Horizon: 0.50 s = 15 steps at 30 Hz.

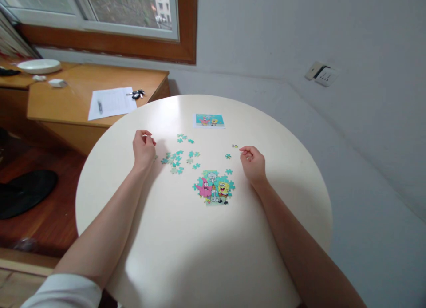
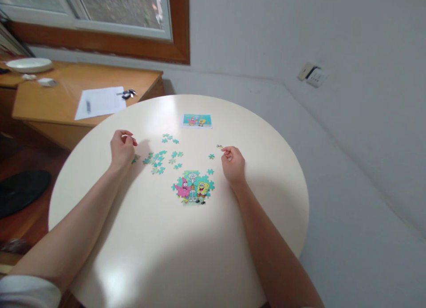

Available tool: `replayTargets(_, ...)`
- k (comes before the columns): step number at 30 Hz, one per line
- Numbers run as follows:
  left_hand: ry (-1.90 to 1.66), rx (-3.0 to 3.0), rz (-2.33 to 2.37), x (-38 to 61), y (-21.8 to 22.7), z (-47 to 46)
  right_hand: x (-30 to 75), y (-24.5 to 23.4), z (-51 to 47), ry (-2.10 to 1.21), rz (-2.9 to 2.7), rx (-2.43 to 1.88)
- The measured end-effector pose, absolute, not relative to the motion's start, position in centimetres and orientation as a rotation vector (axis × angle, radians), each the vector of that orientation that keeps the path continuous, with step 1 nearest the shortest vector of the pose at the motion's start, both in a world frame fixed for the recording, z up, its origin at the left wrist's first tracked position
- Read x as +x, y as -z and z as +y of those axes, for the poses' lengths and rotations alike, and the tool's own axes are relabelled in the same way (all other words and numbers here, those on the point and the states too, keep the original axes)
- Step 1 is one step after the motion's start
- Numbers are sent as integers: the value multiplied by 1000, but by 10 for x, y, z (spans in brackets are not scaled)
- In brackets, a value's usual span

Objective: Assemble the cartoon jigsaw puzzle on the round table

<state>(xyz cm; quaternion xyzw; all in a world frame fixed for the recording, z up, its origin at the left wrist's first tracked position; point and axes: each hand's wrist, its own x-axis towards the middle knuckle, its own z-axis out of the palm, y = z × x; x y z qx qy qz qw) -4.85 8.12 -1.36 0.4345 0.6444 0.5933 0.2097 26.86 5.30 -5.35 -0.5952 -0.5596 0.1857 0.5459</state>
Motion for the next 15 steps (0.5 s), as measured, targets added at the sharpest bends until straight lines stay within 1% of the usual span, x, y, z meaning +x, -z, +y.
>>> replayTargets(9,-1629,1245,1827,-46,9,79,267,50,51,-431,-1321,-1420)
replayTargets(15,-1541,1336,1898,-48,11,81,267,50,51,-436,-1316,-1424)
